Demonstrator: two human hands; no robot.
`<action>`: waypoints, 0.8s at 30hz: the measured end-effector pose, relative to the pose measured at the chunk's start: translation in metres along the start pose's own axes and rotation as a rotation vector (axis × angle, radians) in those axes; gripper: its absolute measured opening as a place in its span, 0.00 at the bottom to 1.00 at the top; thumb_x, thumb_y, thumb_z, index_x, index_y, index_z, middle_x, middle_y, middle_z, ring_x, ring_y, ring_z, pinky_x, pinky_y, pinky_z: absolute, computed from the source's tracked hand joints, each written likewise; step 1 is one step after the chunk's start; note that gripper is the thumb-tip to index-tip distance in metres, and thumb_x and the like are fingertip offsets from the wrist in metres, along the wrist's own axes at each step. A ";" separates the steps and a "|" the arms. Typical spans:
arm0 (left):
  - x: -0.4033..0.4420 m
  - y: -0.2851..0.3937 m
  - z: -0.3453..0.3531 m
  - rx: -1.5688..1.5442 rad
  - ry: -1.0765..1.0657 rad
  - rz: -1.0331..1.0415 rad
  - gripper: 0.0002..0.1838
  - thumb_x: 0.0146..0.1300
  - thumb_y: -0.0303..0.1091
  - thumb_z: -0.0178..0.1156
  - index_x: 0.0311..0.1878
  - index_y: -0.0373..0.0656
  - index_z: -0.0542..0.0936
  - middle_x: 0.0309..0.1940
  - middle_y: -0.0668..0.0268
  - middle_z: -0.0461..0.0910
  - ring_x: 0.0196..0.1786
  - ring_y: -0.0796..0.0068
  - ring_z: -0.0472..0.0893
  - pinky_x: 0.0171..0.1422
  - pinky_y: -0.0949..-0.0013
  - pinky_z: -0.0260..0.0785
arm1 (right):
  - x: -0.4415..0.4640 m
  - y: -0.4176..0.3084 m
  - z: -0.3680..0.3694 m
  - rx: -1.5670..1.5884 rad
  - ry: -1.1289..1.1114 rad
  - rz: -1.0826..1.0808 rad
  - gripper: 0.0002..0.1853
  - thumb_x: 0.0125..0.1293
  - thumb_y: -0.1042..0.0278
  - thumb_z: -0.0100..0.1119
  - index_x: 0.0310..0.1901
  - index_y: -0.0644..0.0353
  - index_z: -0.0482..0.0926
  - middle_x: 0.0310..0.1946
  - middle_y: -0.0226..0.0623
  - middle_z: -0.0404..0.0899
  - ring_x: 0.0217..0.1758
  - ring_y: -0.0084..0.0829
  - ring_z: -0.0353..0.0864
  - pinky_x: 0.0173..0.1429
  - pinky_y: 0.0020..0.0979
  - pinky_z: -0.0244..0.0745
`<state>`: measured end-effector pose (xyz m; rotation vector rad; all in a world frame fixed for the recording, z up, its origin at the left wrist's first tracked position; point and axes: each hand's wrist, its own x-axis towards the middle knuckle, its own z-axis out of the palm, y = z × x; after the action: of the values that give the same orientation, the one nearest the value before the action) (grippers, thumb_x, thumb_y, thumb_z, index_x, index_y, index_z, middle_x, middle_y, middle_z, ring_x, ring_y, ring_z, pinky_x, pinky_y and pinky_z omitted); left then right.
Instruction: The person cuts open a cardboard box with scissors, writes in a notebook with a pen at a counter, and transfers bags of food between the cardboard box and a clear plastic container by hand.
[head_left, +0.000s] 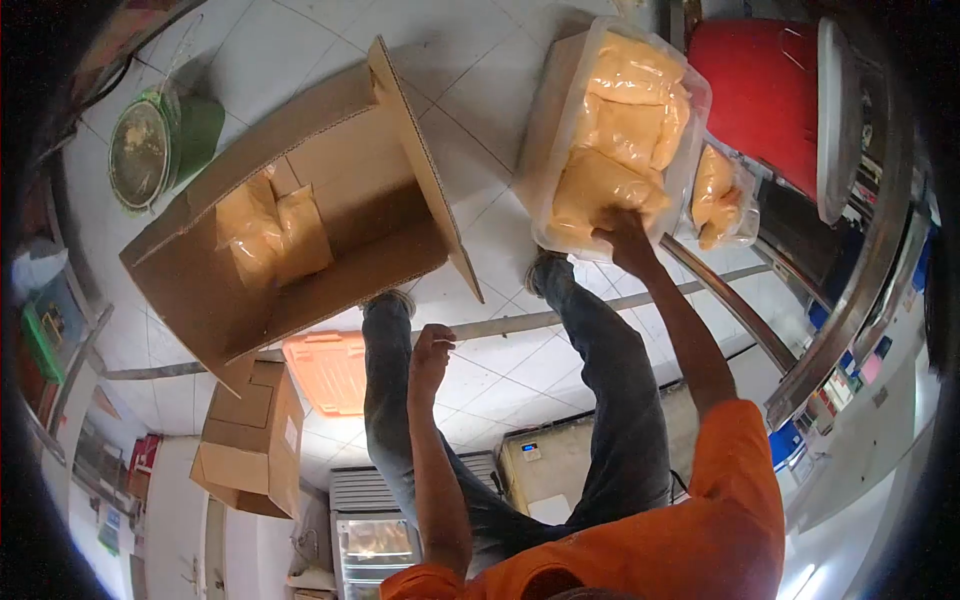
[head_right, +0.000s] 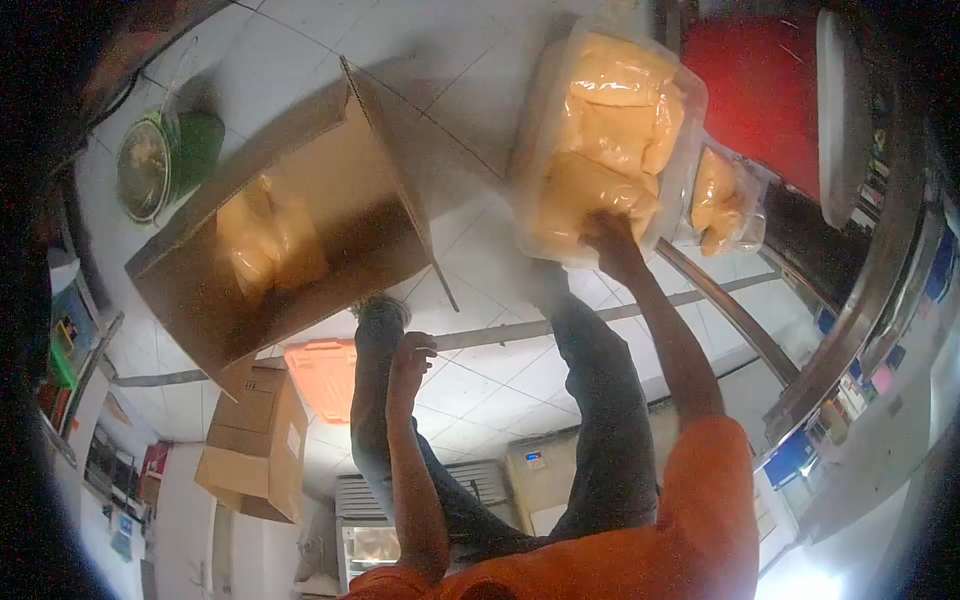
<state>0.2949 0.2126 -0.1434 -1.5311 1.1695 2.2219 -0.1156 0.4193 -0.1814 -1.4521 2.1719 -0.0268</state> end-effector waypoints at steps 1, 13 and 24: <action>0.002 0.000 0.003 0.010 0.004 -0.022 0.11 0.61 0.25 0.45 0.44 0.42 0.74 0.38 0.65 0.79 0.39 0.77 0.78 0.39 0.73 0.69 | 0.002 0.028 0.031 0.080 -0.030 0.005 0.23 0.42 0.84 0.53 0.42 0.51 0.82 0.47 0.39 0.77 0.60 0.43 0.70 0.65 0.54 0.60; -0.022 0.030 -0.052 0.021 -0.083 0.176 0.10 0.59 0.17 0.45 0.40 0.40 0.72 0.35 0.64 0.78 0.41 0.73 0.78 0.47 0.69 0.70 | 0.216 -0.351 -0.122 0.947 -0.386 -0.117 0.11 0.71 0.65 0.53 0.34 0.64 0.73 0.26 0.30 0.72 0.32 0.20 0.72 0.37 0.24 0.72; -0.044 0.034 -0.138 -0.083 0.266 0.164 0.11 0.58 0.17 0.49 0.43 0.39 0.72 0.35 0.57 0.78 0.42 0.61 0.80 0.48 0.66 0.72 | 0.489 -0.569 0.219 0.050 -0.088 -0.118 0.30 0.56 0.67 0.65 0.63 0.52 0.71 0.53 0.45 0.78 0.53 0.41 0.79 0.55 0.45 0.75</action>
<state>0.3918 0.1046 -0.1098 -1.8741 1.3359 2.2441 0.3248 -0.1881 -0.4014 -1.5217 1.9995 -0.0575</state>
